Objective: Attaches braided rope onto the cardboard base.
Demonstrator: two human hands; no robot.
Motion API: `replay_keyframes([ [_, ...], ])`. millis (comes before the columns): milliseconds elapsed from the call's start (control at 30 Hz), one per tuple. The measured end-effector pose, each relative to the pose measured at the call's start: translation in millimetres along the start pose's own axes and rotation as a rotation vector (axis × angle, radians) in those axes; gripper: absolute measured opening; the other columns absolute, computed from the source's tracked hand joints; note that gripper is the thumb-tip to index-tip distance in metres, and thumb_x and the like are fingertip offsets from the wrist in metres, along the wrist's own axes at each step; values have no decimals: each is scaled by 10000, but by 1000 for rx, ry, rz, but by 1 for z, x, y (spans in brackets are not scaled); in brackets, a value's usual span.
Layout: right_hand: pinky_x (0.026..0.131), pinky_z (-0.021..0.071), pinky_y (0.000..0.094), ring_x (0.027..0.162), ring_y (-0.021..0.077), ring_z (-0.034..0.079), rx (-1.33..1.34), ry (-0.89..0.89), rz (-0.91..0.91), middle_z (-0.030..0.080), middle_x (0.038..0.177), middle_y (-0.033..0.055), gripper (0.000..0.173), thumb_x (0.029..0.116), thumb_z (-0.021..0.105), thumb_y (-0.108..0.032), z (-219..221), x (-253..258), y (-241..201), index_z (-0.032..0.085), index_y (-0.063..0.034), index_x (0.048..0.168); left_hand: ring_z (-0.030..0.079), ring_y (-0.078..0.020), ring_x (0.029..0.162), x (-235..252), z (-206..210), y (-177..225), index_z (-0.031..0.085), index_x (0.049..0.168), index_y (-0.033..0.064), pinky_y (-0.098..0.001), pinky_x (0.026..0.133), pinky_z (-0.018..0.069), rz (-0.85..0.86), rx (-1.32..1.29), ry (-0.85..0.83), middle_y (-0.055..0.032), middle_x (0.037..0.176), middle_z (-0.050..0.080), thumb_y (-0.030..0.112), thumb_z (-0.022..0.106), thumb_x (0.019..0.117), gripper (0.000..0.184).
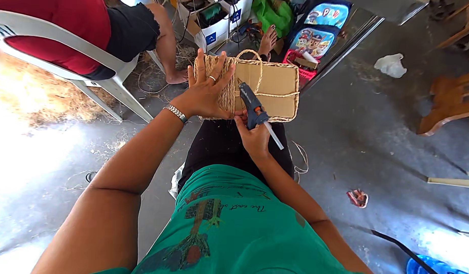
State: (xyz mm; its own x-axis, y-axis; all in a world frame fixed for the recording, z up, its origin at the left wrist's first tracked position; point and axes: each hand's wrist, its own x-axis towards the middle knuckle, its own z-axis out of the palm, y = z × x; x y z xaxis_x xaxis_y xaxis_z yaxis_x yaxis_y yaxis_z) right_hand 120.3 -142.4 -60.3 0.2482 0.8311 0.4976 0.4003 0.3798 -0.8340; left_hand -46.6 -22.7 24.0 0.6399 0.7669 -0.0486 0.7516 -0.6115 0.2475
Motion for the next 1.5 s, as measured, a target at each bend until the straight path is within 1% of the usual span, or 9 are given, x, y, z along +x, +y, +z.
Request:
replay_keyframes([
  [100, 760, 613, 288, 852, 107, 709, -63, -28, 1, 735, 1031, 64, 254, 949, 725, -104, -2, -1, -3, 642, -3, 1167, -294, -534, 1469, -3, -1, 8, -32, 1662, 276, -839, 1071, -90, -18, 57, -3, -77, 1690, -252, 832, 649, 693, 1309],
  [200, 737, 620, 279, 834, 99, 720, -27, -34, 18, 751, 1025, 58, 267, 937, 720, -68, -6, -3, -6, 620, -3, 1176, -322, -524, 1460, -5, -1, 19, -78, 1653, 293, -867, 1027, -111, -84, 70, -38, -58, 1682, -282, 741, 747, 678, 1355],
  [367, 689, 597, 280, 812, 106, 703, 107, -115, 190, 736, 1084, 43, 303, 997, 696, -199, -33, -7, -17, 575, -86, 1252, -383, -528, 1423, -6, -7, 33, -178, 1628, 289, -931, 954, -36, -140, 33, -123, -38, 1639, -377, 626, 812, 717, 1387],
  [500, 414, 487, 254, 477, 115, 551, 162, -156, 301, 629, 720, 45, 271, 1023, 651, -325, -53, 10, -24, 625, -118, 1197, -368, -494, 1447, -10, -3, 20, -97, 1645, 336, -901, 1004, 18, -86, -72, -53, 25, 1654, -350, 579, 832, 696, 1351],
  [633, 501, 526, 252, 556, 65, 611, 29, -225, 212, 746, 893, 17, 312, 1058, 581, -341, -65, 40, -25, 660, -53, 1148, -258, -462, 1510, -13, 1, 8, 145, 1655, 354, -866, 1026, 134, -13, -219, 84, 76, 1715, -170, 652, 736, 750, 1122],
  [733, 535, 541, 289, 556, 80, 608, -116, -274, 188, 720, 829, 23, 400, 1066, 538, -400, -70, 61, -29, 667, -25, 1119, -146, -430, 1551, -11, 15, 10, 280, 1624, 379, -841, 1030, 180, -35, -228, 251, 115, 1729, 3, 720, 581, 844, 902],
  [867, 568, 560, 305, 582, 92, 638, -218, -378, 163, 737, 855, 26, 437, 1078, 497, -432, -73, 90, -29, 634, -23, 1146, -128, -412, 1556, -12, 25, 14, 224, 1645, 333, -774, 1033, 243, -26, -163, 313, 124, 1728, -15, 616, 624, 833, 948],
  [1033, 600, 576, 356, 606, 129, 658, -304, -434, 147, 729, 832, 32, 467, 1076, 479, -466, -73, 108, -30, 627, -31, 1154, -195, -410, 1544, -17, 22, 9, 162, 1655, 350, -787, 1047, 212, -21, -178, 257, 127, 1721, -96, 617, 720, 765, 1083],
  [1500, 613, 565, 334, 602, 112, 637, -352, -465, 145, 678, 754, 23, 463, 1079, 481, -461, -76, 119, -37, 636, -25, 1098, -220, -438, 1531, -20, 23, 11, 130, 1660, 337, -823, 1055, 154, 20, -172, 252, 112, 1722, -113, 612, 701, 792, 1075],
])
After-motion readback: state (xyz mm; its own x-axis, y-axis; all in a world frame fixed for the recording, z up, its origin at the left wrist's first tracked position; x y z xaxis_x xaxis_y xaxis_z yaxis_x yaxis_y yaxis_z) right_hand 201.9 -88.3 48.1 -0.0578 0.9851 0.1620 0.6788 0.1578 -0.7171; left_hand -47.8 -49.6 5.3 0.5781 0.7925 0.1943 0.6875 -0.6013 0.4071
